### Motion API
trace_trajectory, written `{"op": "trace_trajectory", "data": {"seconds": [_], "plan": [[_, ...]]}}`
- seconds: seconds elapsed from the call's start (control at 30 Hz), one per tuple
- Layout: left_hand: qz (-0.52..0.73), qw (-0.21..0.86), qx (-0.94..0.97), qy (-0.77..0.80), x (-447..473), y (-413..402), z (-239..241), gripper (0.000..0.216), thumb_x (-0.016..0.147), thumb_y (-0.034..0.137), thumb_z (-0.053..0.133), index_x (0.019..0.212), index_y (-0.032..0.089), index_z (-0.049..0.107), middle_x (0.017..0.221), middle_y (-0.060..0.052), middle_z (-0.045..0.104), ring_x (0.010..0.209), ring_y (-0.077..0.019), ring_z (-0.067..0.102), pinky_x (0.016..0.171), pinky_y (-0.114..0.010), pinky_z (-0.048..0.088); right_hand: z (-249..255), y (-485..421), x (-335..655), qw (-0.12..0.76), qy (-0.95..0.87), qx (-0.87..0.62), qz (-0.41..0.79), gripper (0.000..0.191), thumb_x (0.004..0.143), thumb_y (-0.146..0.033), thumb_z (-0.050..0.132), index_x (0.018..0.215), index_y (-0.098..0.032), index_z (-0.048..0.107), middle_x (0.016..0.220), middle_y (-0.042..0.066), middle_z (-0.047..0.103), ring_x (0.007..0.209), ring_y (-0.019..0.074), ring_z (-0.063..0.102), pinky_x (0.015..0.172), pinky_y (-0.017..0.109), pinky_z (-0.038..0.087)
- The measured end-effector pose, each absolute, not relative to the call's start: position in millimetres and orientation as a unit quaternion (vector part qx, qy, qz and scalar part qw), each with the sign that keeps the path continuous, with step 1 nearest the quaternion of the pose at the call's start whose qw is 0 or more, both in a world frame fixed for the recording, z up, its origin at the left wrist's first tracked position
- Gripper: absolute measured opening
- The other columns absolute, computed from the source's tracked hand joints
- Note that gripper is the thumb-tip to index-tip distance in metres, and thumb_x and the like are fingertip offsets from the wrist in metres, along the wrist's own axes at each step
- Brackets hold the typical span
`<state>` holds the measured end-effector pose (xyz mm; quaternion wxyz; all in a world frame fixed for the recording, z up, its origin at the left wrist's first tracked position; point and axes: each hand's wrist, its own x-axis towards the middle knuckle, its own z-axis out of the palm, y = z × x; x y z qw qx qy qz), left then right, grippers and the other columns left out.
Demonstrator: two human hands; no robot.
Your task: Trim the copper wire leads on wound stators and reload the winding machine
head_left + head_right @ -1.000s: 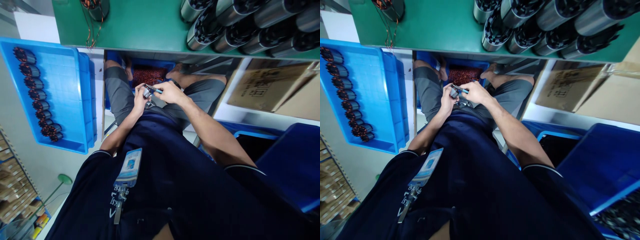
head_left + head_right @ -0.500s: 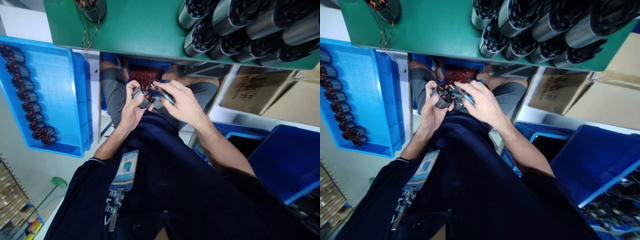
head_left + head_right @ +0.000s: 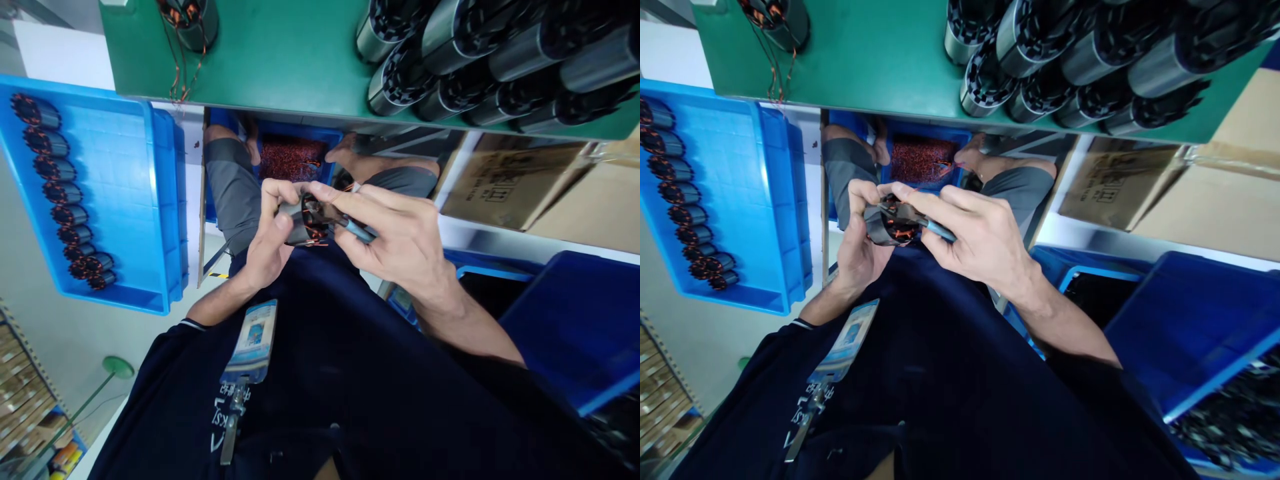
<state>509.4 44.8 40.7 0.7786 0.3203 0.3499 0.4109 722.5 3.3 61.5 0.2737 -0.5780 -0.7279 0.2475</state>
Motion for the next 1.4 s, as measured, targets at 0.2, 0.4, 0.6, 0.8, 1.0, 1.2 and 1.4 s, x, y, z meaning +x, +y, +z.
{"op": "trace_trajectory", "data": {"seconds": [0.2, 0.4, 0.6, 0.8, 1.0, 1.2, 1.4], "plan": [[0.427, 0.754, 0.318, 0.386, 515.1, 35.9, 46.2, 0.034, 0.108, 0.059, 0.082, 0.108, 0.032, 0.061, 0.111, -0.001, 0.070, 0.102, -0.0204, 0.076, 0.092, -0.034, 0.072, 68.7, -1.7, 715.9, 0.277, -0.698, -0.588, 0.300, 0.064, 0.112, -0.024, 0.058, 0.173, -0.039, 0.070, 0.118, 0.005, 0.084, 0.092, 0.0240, 0.075, 0.093, 0.040, 0.072], [0.444, 0.745, 0.293, 0.402, 520.7, 34.5, 52.1, 0.034, 0.107, 0.059, 0.081, 0.108, 0.032, 0.059, 0.116, -0.002, 0.072, 0.107, -0.0209, 0.075, 0.089, -0.032, 0.070, 59.5, -3.4, 718.9, 0.251, -0.699, -0.594, 0.309, 0.074, 0.108, -0.024, 0.064, 0.180, -0.044, 0.060, 0.110, 0.006, 0.074, 0.106, 0.0288, 0.074, 0.108, 0.049, 0.069], [0.441, 0.753, 0.253, 0.417, 518.0, 38.1, 59.8, 0.038, 0.106, 0.062, 0.082, 0.112, 0.033, 0.057, 0.125, -0.002, 0.072, 0.106, -0.0217, 0.076, 0.084, -0.032, 0.069, 53.7, -13.5, 724.6, 0.275, -0.701, -0.592, 0.288, 0.081, 0.105, -0.022, 0.064, 0.183, -0.043, 0.056, 0.122, 0.008, 0.072, 0.113, 0.0325, 0.071, 0.110, 0.059, 0.066], [0.466, 0.719, 0.288, 0.428, 521.4, 38.9, 58.4, 0.040, 0.104, 0.064, 0.085, 0.108, 0.033, 0.059, 0.123, -0.002, 0.070, 0.111, -0.0223, 0.074, 0.099, -0.036, 0.068, 62.9, -18.5, 714.1, 0.277, -0.698, -0.600, 0.277, 0.076, 0.103, -0.022, 0.066, 0.177, -0.039, 0.065, 0.119, 0.009, 0.075, 0.112, 0.0331, 0.075, 0.105, 0.058, 0.068], [0.485, 0.712, 0.332, 0.384, 521.7, 34.0, 54.3, 0.023, 0.109, 0.052, 0.081, 0.108, 0.032, 0.070, 0.121, -0.002, 0.071, 0.113, -0.0205, 0.071, 0.109, -0.037, 0.065, 79.7, -17.2, 711.1, 0.276, -0.687, -0.599, 0.306, 0.064, 0.107, -0.019, 0.063, 0.167, -0.038, 0.076, 0.104, 0.004, 0.080, 0.085, 0.0228, 0.076, 0.087, 0.037, 0.071], [0.505, 0.712, 0.307, 0.379, 521.5, 31.6, 56.9, 0.018, 0.108, 0.050, 0.082, 0.109, 0.035, 0.072, 0.123, 0.000, 0.071, 0.105, -0.0208, 0.073, 0.094, -0.036, 0.071, 78.7, -16.4, 711.4, 0.286, -0.690, -0.594, 0.298, 0.073, 0.104, -0.020, 0.064, 0.174, -0.039, 0.069, 0.105, 0.006, 0.074, 0.096, 0.0268, 0.074, 0.098, 0.046, 0.070], [0.530, 0.689, 0.325, 0.373, 523.8, 30.4, 57.0, 0.019, 0.111, 0.046, 0.079, 0.112, 0.030, 0.068, 0.127, -0.003, 0.067, 0.106, -0.0198, 0.068, 0.098, -0.039, 0.068, 69.4, -19.8, 708.2, 0.270, -0.692, -0.594, 0.309, 0.096, 0.097, -0.017, 0.066, 0.187, -0.044, 0.049, 0.122, 0.009, 0.072, 0.113, 0.0338, 0.072, 0.107, 0.060, 0.067]]}}
